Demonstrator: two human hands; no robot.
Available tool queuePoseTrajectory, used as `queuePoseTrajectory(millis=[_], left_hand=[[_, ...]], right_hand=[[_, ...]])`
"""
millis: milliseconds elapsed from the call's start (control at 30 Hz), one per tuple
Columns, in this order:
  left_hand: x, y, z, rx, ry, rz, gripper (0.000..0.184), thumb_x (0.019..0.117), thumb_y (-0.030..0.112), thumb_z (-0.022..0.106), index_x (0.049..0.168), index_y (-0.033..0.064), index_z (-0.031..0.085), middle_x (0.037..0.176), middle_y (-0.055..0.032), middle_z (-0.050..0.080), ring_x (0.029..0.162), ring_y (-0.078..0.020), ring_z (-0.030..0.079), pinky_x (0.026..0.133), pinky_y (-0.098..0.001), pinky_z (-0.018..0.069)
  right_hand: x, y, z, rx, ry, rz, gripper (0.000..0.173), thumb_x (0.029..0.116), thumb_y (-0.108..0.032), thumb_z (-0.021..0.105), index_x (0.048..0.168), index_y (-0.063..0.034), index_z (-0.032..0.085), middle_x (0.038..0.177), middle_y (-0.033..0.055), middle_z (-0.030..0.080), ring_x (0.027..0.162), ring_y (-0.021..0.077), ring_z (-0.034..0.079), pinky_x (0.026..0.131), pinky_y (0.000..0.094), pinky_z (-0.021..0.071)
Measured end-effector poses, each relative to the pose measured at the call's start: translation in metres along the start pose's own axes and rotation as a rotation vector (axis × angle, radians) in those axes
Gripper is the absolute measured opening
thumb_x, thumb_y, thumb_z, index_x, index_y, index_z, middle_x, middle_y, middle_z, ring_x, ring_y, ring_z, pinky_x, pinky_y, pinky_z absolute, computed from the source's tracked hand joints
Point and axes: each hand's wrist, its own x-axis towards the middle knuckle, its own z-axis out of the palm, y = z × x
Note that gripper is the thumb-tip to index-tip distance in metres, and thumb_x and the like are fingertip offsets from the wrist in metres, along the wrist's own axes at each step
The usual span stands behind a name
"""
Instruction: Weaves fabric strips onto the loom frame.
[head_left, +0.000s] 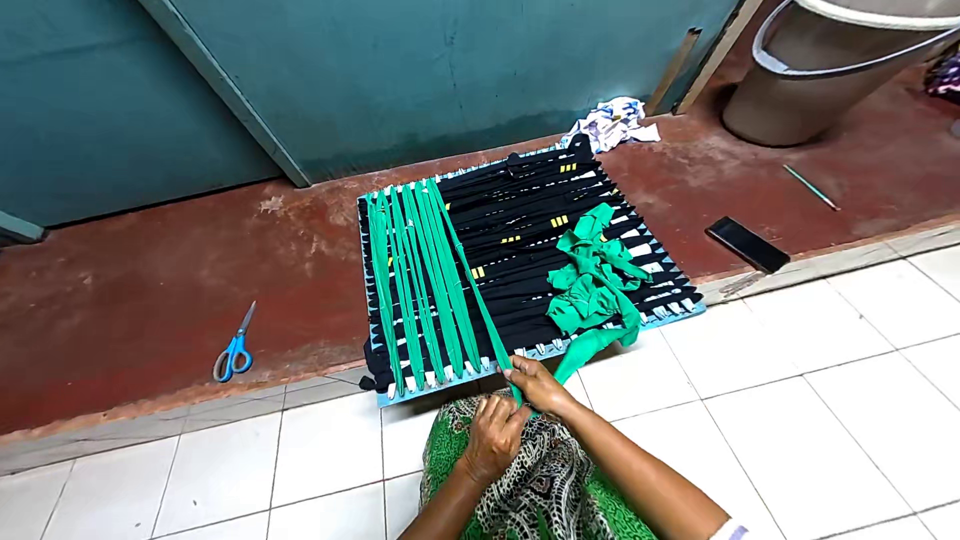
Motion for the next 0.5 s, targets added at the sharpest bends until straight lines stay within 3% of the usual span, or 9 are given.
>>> queuePoseTrajectory(millis=[67, 167, 267, 333, 400, 433, 500], left_hand=[[0.0, -0.003, -0.002, -0.056, 0.008, -0.052, 0.02, 0.0925, 0.01, 0.056, 0.091, 0.011, 0.076, 0.088, -0.0082, 0.068, 0.083, -0.0199, 0.065, 0.076, -0.029, 0.0538], [0.011, -0.012, -0.009, -0.082, 0.043, -0.15, 0.022, 0.0924, 0.008, 0.053, 0.095, 0.0092, 0.075, 0.097, -0.0116, 0.068, 0.09, -0.0217, 0.066, 0.083, -0.0303, 0.0557], [0.024, -0.027, -0.011, -0.005, -0.018, -0.12, 0.03, 0.0891, 0.0, 0.052, 0.106, 0.0061, 0.077, 0.119, -0.0146, 0.072, 0.096, -0.0276, 0.069, 0.086, -0.0364, 0.0558], [0.025, -0.035, -0.01, 0.024, -0.104, -0.07, 0.032, 0.0862, -0.002, 0.055, 0.108, 0.0057, 0.078, 0.124, -0.0141, 0.072, 0.098, -0.0312, 0.071, 0.082, -0.0423, 0.0566], [0.022, -0.04, -0.006, 0.048, -0.155, -0.031, 0.03, 0.0848, -0.001, 0.058, 0.105, 0.0061, 0.079, 0.121, -0.0138, 0.073, 0.096, -0.0329, 0.071, 0.076, -0.0449, 0.0559], [0.02, -0.041, -0.005, 0.064, -0.16, -0.025, 0.028, 0.0853, 0.0, 0.059, 0.104, 0.0059, 0.079, 0.117, -0.0144, 0.074, 0.095, -0.0333, 0.071, 0.074, -0.0451, 0.0564], [0.016, -0.043, -0.002, 0.099, -0.139, -0.037, 0.023, 0.0876, 0.004, 0.059, 0.101, 0.0058, 0.078, 0.108, -0.015, 0.074, 0.093, -0.0331, 0.071, 0.075, -0.0438, 0.0576]], right_hand=[[-0.003, 0.009, 0.0, 0.027, 0.03, 0.006, 0.024, 0.1092, -0.009, 0.037, 0.115, 0.0038, 0.057, 0.076, 0.0003, 0.055, 0.062, 0.0057, 0.054, 0.064, 0.0243, 0.0496], [-0.008, 0.012, 0.0, 0.107, -0.006, 0.063, 0.025, 0.1115, -0.011, 0.032, 0.115, 0.0027, 0.052, 0.084, 0.0036, 0.057, 0.065, 0.0089, 0.061, 0.06, 0.0252, 0.0551], [-0.009, 0.02, 0.002, 0.005, -0.086, 0.068, 0.027, 0.1118, -0.014, 0.033, 0.12, 0.0025, 0.053, 0.075, -0.0001, 0.054, 0.057, 0.005, 0.052, 0.055, 0.0221, 0.0468], [-0.009, 0.025, 0.004, -0.187, -0.11, -0.003, 0.031, 0.1103, -0.013, 0.035, 0.126, 0.006, 0.056, 0.081, 0.0046, 0.054, 0.067, 0.0096, 0.052, 0.066, 0.0272, 0.0467], [-0.008, 0.024, 0.0, -0.394, -0.108, -0.072, 0.036, 0.1089, -0.012, 0.039, 0.132, 0.0092, 0.058, 0.105, 0.0224, 0.066, 0.094, 0.0278, 0.063, 0.091, 0.0432, 0.0502], [-0.008, 0.021, -0.003, -0.492, -0.123, -0.071, 0.037, 0.1092, -0.013, 0.04, 0.132, 0.0101, 0.058, 0.113, 0.0279, 0.067, 0.106, 0.0363, 0.065, 0.1, 0.0507, 0.048], [-0.008, 0.011, -0.008, -0.65, -0.186, -0.037, 0.034, 0.1102, -0.016, 0.041, 0.123, 0.0099, 0.059, 0.108, 0.0295, 0.065, 0.106, 0.042, 0.064, 0.097, 0.0567, 0.0465]])
